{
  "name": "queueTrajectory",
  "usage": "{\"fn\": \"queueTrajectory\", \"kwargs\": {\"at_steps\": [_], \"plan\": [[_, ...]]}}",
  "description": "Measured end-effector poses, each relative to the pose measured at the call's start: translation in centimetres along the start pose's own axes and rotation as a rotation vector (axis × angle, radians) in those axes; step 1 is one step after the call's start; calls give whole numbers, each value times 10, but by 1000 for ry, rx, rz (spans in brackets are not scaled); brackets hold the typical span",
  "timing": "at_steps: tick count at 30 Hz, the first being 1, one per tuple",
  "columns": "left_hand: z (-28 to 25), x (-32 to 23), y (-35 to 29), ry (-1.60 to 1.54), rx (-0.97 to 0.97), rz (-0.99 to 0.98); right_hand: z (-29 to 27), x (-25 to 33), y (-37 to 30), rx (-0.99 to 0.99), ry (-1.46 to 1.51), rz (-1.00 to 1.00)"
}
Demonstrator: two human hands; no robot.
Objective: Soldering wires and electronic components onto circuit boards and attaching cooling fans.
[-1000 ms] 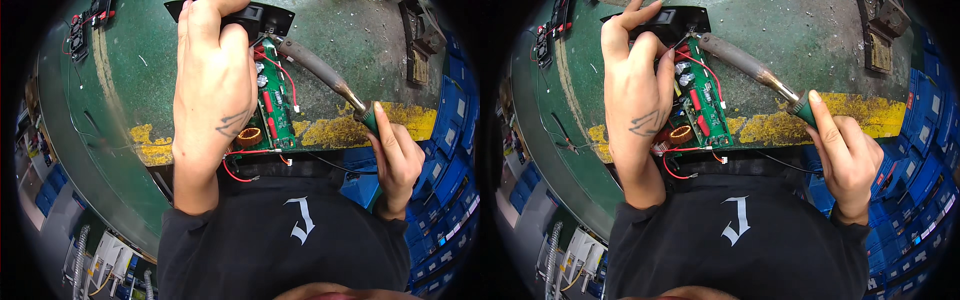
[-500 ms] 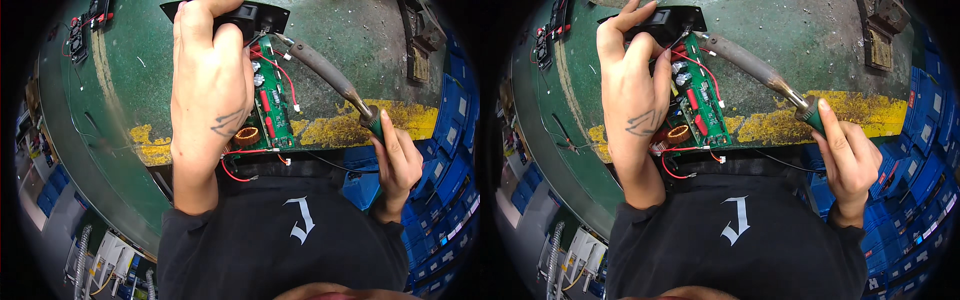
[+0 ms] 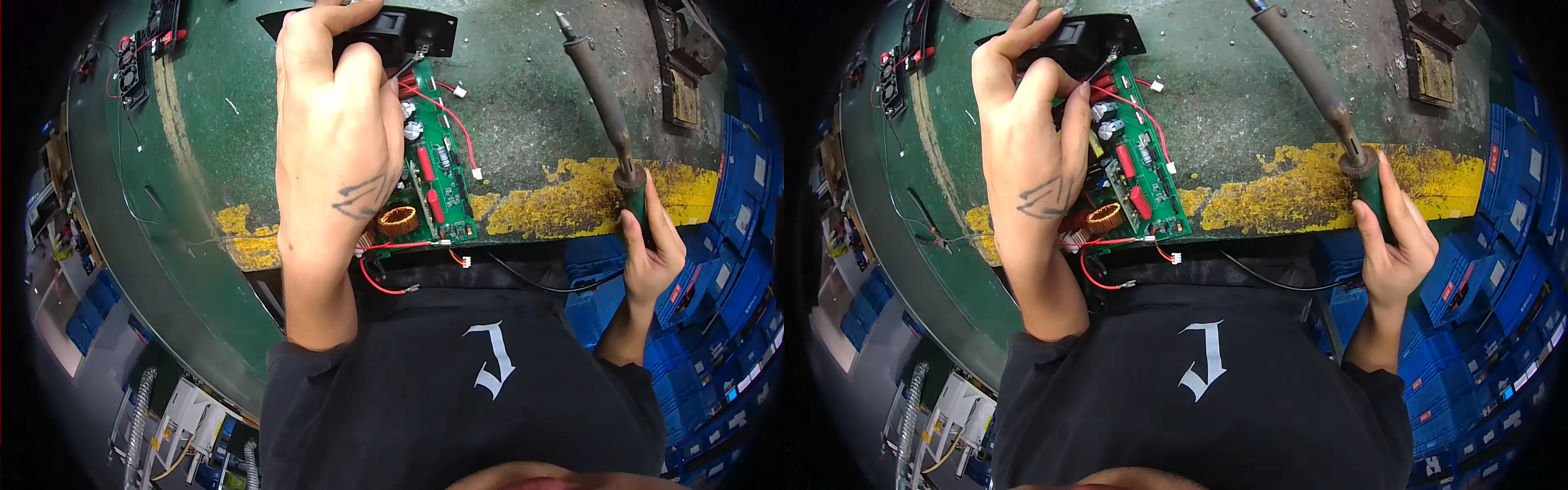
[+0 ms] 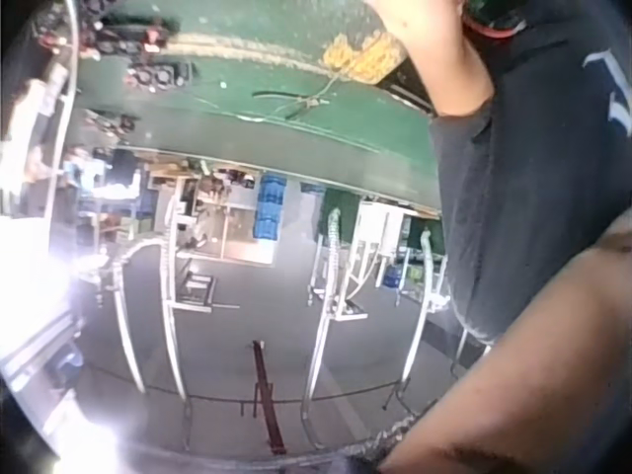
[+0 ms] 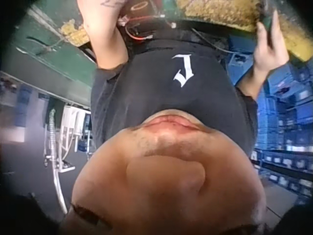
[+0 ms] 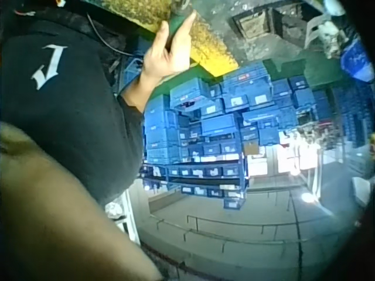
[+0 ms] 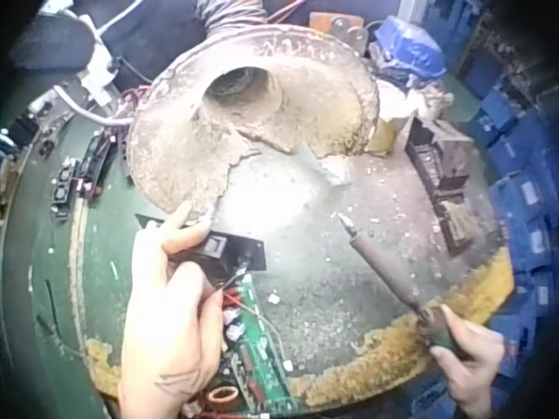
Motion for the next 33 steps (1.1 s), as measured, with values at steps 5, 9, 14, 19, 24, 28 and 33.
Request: {"fn": "queueTrajectory", "kwargs": {"at_steps": [5, 9, 14, 19, 24, 28, 33], "plan": [[-4, 14, -5, -272, -225, -279, 4, -23, 1, 15, 176, 88], [-5, 7, -5, -72, -89, -101, 7, -39, 1, 105, 511, 261], [-5, 2, -5, 148, 85, 60, 10, -38, 2, 72, 453, 288], [-5, 2, -5, 121, 75, 70, 11, -35, 2, 58, 422, 294], [-10, 2, -5, 150, 70, 68, 12, -37, 2, 30, 481, 279], [-12, 0, -3, 161, 77, 92, 11, -40, 4, 25, 479, 280], [-11, 1, -3, 99, 66, 33, 11, -41, 6, 62, 521, 309]]}}
Point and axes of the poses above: each hand's wrist, its own y-axis towards the middle knuckle, its own z-axis out of the palm, x = y × z, the point moved 5 cm from there along y, towards the middle knuckle, and after that the axes turned 15 degrees about z, right-handed, at the moved point
